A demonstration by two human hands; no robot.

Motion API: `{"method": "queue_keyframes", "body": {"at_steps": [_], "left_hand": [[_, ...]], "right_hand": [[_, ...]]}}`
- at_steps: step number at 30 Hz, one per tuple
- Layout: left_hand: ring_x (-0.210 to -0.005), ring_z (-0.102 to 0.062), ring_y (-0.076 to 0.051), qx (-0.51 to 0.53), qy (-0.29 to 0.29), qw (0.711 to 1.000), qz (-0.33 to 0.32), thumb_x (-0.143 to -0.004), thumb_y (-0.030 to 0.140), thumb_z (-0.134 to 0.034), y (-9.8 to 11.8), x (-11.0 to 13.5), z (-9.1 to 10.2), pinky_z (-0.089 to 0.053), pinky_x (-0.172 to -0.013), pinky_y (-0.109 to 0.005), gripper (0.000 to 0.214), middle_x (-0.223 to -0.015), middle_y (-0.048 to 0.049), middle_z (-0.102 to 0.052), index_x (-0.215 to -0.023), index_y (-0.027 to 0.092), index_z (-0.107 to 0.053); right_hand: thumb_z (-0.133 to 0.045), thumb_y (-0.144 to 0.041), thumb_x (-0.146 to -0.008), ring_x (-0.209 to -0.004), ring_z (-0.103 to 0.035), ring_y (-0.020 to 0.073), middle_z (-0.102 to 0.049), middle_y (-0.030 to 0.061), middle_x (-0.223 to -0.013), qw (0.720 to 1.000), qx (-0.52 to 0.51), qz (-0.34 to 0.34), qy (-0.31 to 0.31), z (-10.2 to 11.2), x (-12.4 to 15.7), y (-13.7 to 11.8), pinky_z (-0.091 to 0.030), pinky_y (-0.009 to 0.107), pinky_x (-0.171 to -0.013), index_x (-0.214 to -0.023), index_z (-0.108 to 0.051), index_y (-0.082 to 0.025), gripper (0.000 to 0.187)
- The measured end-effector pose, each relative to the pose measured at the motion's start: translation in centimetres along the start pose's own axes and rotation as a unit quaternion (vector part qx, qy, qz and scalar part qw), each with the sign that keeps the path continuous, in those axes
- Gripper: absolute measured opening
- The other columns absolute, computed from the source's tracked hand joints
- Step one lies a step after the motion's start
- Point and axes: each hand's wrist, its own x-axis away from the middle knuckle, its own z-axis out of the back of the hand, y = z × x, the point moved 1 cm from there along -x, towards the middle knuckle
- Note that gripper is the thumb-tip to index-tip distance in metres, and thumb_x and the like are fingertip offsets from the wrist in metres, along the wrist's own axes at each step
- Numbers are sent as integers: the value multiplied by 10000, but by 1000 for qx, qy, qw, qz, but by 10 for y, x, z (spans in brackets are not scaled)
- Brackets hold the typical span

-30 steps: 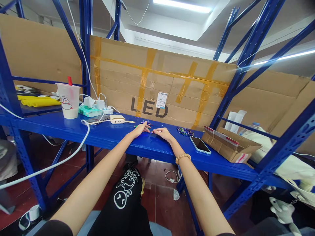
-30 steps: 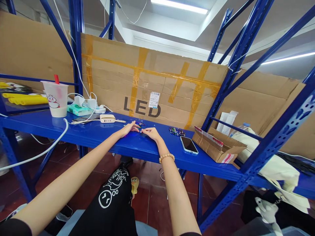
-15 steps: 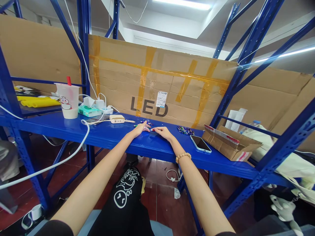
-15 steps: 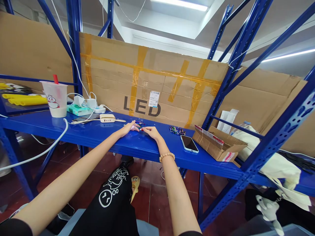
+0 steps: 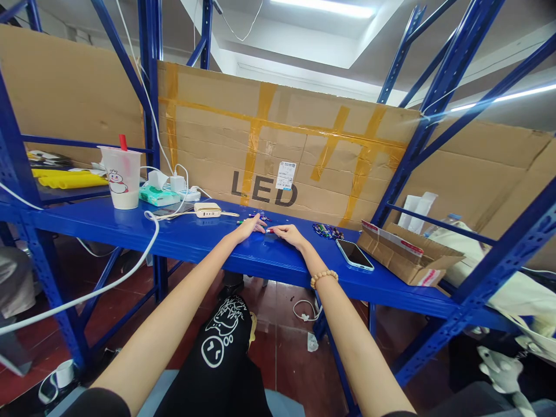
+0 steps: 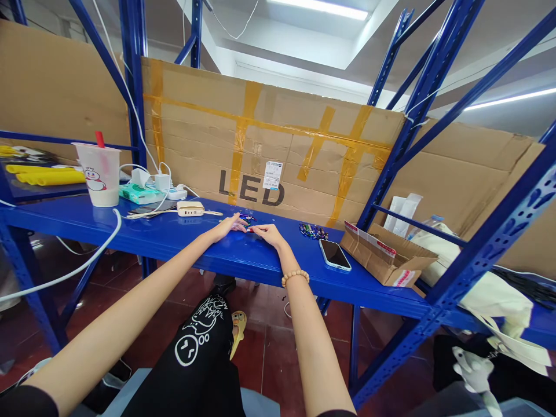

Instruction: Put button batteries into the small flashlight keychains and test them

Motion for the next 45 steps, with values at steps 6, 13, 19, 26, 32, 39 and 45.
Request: {"method": "queue_keyframes", "body": {"at_steps": [6, 13, 19, 26, 32, 39, 45], "left_hand": [[-859, -613, -233, 8, 2, 1000, -4, -860, 501, -218, -1, -1, 0, -388, -878, -352, 604, -732, -101, -688, -899, 89, -660], [-829, -616, -220, 22, 4, 1000, -4, -850, 514, -241, -4, -3, 0, -395, -862, -335, 595, -716, -91, -684, -864, 99, -667], [-851, -612, -218, 6, -1, 1000, 0, -859, 508, -223, -3, -3, 1, -391, -863, -332, 595, -725, -79, -688, -856, 118, -672], [-846, -611, -227, 11, -3, 1000, -6, -848, 536, -240, -2, -1, 1, -402, -859, -339, 601, -716, -81, -688, -845, 122, -676], [-874, -604, -240, 3, 2, 1000, -8, -839, 554, -239, -1, 0, 1, -392, -882, -353, 616, -732, -81, -692, -858, 131, -685], [-843, -611, -228, 4, -1, 1000, -1, -857, 512, -229, -1, -1, 1, -396, -872, -345, 597, -716, -83, -687, -844, 117, -677], [-830, -613, -227, 5, 3, 1000, -1, -860, 487, -225, -2, -3, 0, -394, -865, -346, 588, -722, -93, -685, -849, 99, -668]], "right_hand": [[-570, -509, -692, -583, -482, 95, -676, 44, -782, 1000, -7, -6, 3, -1, 0, 1, -373, 224, -532, -956, -702, -117, 490], [-632, -466, -648, -735, -585, 158, -696, 71, -868, 1000, -11, -11, 3, -1, 1, -1, -435, 251, -668, -849, -728, -136, 398], [-634, -465, -653, -746, -588, 169, -698, 69, -840, 1000, -9, -11, 6, 0, 0, 0, -435, 246, -644, -809, -732, -140, 373], [-569, -525, -685, -588, -479, 98, -669, 54, -817, 1000, -11, -7, 11, -1, -1, 1, -357, 218, -519, -913, -712, -123, 483], [-517, -579, -695, -460, -273, 55, -484, -38, -507, 1000, -8, -14, 6, 0, 1, -1, -245, 207, -446, -1009, -682, -111, 588], [-544, -574, -685, -525, -391, 83, -609, 12, -631, 1000, 3, -8, 4, -1, -1, 1, -306, 215, -486, -978, -698, -124, 559], [-560, -544, -697, -608, -494, 119, -669, 45, -742, 1000, 7, -5, 7, -1, -3, 4, -373, 225, -544, -945, -710, -125, 509]]}}
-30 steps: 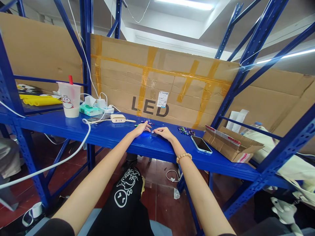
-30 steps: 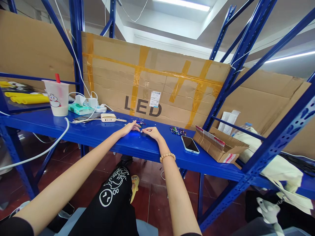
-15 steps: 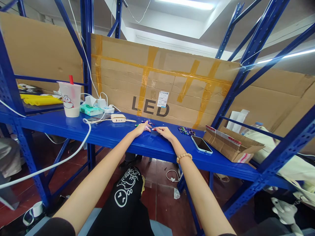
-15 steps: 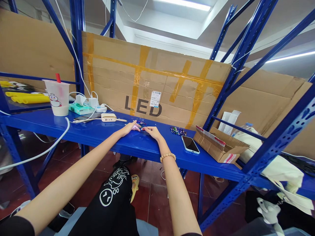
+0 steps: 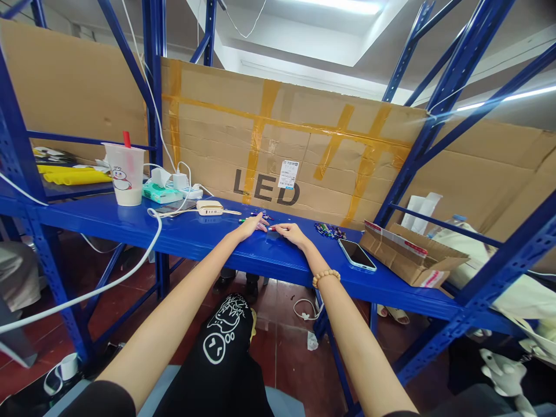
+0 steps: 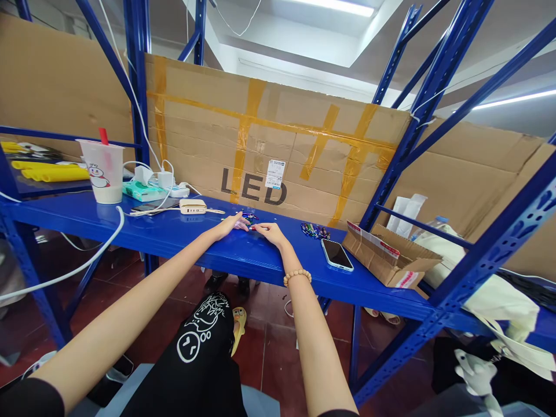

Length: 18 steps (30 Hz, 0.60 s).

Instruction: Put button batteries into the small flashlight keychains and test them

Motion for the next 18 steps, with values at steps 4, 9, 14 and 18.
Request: {"method": "queue_keyframes", "body": {"at_steps": [4, 9, 14, 18], "left_hand": [[-848, -610, -232, -1, -7, 1000, -3, -847, 518, -237, 0, 0, 0, -391, -867, -349, 601, -744, -98, -688, -858, 99, -667], [-856, -609, -233, -4, -5, 1000, -2, -846, 516, -241, 0, 0, 0, -386, -871, -351, 595, -761, -101, -690, -868, 95, -661], [-846, -612, -220, -10, -1, 1000, -9, -859, 490, -220, 0, 2, -1, -390, -872, -348, 589, -752, -92, -688, -873, 92, -655], [-850, -613, -216, -14, -4, 1000, -8, -865, 486, -214, 1, 2, -1, -392, -879, -347, 595, -754, -89, -689, -894, 84, -652]], "right_hand": [[-578, -515, -695, -687, -547, 140, -684, 61, -842, 1000, -5, 0, 1, 0, -1, 0, -409, 234, -606, -902, -719, -131, 458], [-612, -485, -672, -756, -579, 158, -689, 68, -888, 1000, -11, 0, -5, 0, 0, 0, -432, 247, -682, -866, -722, -134, 416], [-612, -510, -666, -735, -568, 147, -687, 59, -842, 1000, -13, 2, -9, 0, 1, -1, -426, 232, -650, -850, -724, -140, 428], [-567, -553, -682, -612, -485, 98, -658, 39, -777, 1000, -13, -1, -4, 0, 2, -4, -370, 212, -545, -885, -716, -125, 496]]}}
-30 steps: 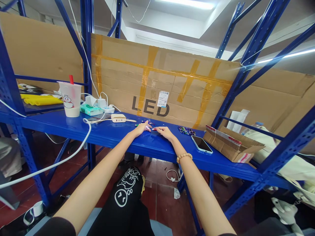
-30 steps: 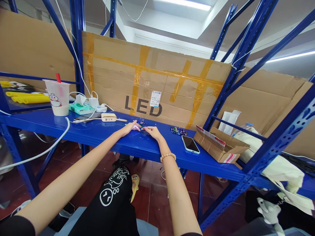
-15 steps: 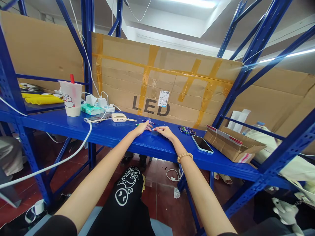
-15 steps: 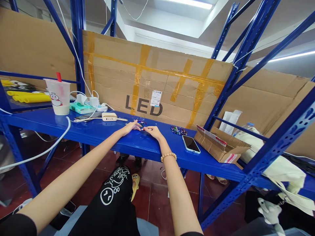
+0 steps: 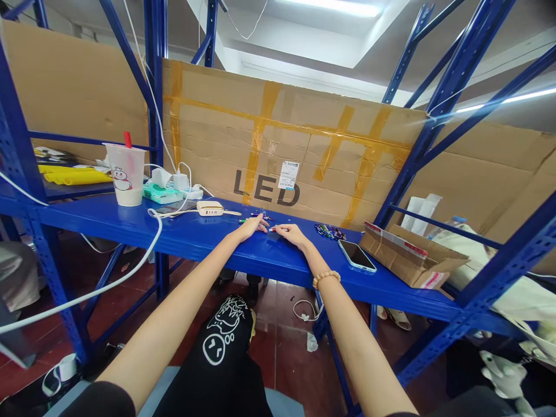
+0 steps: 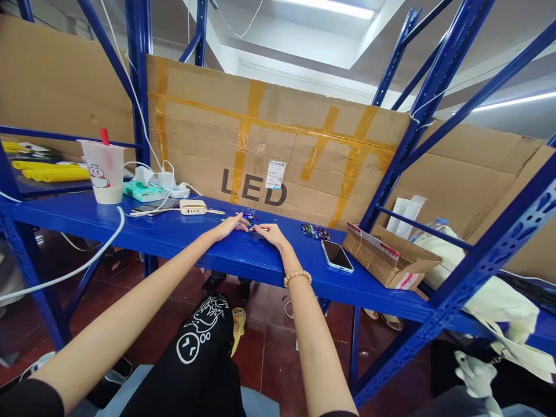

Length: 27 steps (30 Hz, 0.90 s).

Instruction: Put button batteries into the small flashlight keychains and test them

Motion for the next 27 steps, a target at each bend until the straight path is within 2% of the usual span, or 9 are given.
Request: {"method": "queue_keyframes", "body": {"at_steps": [6, 14, 18, 21, 24, 27], "left_hand": [[-846, -615, -214, 1, -1, 1000, 5, -869, 473, -215, 2, 0, 0, -399, -874, -338, 589, -750, -90, -689, -895, 78, -651], [-819, -624, -199, 1, 2, 1000, 1, -876, 437, -216, 3, 1, -1, -407, -867, -329, 558, -723, -82, -685, -868, 83, -648], [-834, -623, -198, -5, -3, 1000, -1, -868, 461, -230, 1, 0, 0, -410, -872, -332, 558, -746, -80, -685, -873, 92, -649], [-855, -618, -201, -30, -5, 999, -36, -826, 465, -367, 1, 2, 1, -416, -875, -328, 456, -767, -72, -682, -886, 105, -641], [-853, -612, -202, -77, -12, 994, -82, -742, 405, -536, 1, 4, 0, -441, -839, -320, 353, -833, -73, -678, -921, 116, -631], [-799, -609, -191, -125, -8, 986, -106, -709, 340, -587, 0, 5, 1, -468, -776, -312, 352, -838, -71, -668, -981, 120, -620]], "right_hand": [[-519, -596, -676, -496, -276, 55, -520, -20, -572, 1000, -6, -8, -6, 0, 1, -1, -242, 206, -461, -954, -695, -98, 597], [-529, -616, -653, -498, -248, 58, -464, -31, -554, 1000, -11, -11, -11, 0, 0, 0, -237, 210, -464, -973, -688, -95, 632], [-450, -625, -722, -492, -292, 62, -431, -35, -537, 1000, -14, 0, -15, 1, -1, 1, -262, 208, -469, -998, -680, -99, 637], [-442, -580, -760, -487, -342, 61, -499, -16, -570, 1000, -13, 5, -23, 1, -3, 5, -294, 205, -470, -995, -678, -101, 584], [-504, -454, -772, -524, -444, 72, -610, 18, -664, 999, -12, 9, -33, -1, -6, 8, -366, 206, -508, -1009, -671, -114, 447], [-549, -272, -754, -695, -570, 111, -675, 47, -850, 999, -9, 19, -32, -2, -7, 9, -452, 226, -638, -1035, -659, -147, 326]]}}
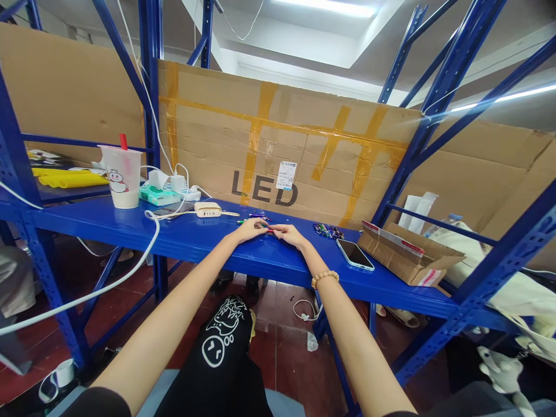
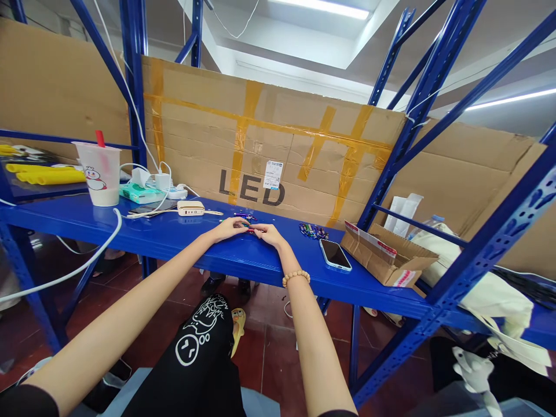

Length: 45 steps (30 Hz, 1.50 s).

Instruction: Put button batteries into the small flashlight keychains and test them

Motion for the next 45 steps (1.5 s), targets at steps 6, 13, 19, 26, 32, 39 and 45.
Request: {"method": "queue_keyframes", "body": {"at_steps": [6, 13, 19, 26, 32, 39, 45], "left_hand": [[-728, -594, -177, -112, 5, 994, -16, -689, 202, -592, -2, 0, 5, -476, -733, -299, 264, -744, -41, -651, -935, 133, -657], [-879, -583, -208, -185, 38, 982, -32, -710, 264, -585, -4, -1, 4, -466, -818, -331, 300, -1003, -84, -643, -980, 153, -653], [-901, -579, -200, -182, 2, 983, -36, -722, 230, -543, -4, 0, 4, -428, -880, -317, 235, -956, -36, -668, -904, 199, -687], [-1056, -469, -280, -285, 135, 940, 131, -711, 173, -512, -3, 5, 9, -376, -909, -401, 242, -1005, -84, -598, -856, 227, -698], [-1117, -412, -322, -292, 160, 933, 138, -751, 222, -484, 3, 6, 8, -359, -907, -450, 257, -1079, -133, -517, -936, 191, -660], [-901, -534, -201, -215, 131, 967, 33, -736, 135, -405, 10, 4, 10, -427, -858, -329, 263, -926, -77, -560, -783, 168, -662], [-786, -587, -184, -164, 61, 984, 34, -699, 129, -399, 11, 4, 8, -452, -817, -307, 252, -812, -41, -644, -696, 175, -647]], "right_hand": [[-598, -118, -686, -972, -593, 184, -656, 63, -1043, 997, 25, 18, 65, 5, -1, 5, -440, 328, -909, -963, -679, -173, 294], [-611, -100, -688, -895, -638, 178, -680, 65, -978, 996, 26, 29, 81, 5, -1, 5, -485, 352, -882, -921, -680, -165, 252], [-579, -98, -719, -876, -645, 158, -662, 73, -1036, 996, 35, 10, 79, 1, 0, -4, -521, 288, -796, -1013, -644, -153, 306], [-515, -107, -736, -940, -608, 178, -659, 59, -1033, 970, 148, -86, 171, 15, 2, 14, -460, 323, -886, -970, -673, -178, 291], [-536, -156, -743, -1049, -553, 184, -629, 26, -1103, 954, 216, -128, 166, 15, 4, 17, -390, 337, -960, -992, -667, -220, 288], [-529, -166, -772, -1105, -514, 191, -623, 8, -1123, 948, 245, -138, 149, 13, 8, 8, -358, 344, -979, -989, -667, -249, 270], [-527, -174, -777, -1107, -509, 222, -634, 12, -1100, 948, 251, -140, 140, 14, 11, 2, -352, 373, -974, -922, -694, -261, 238]]}}
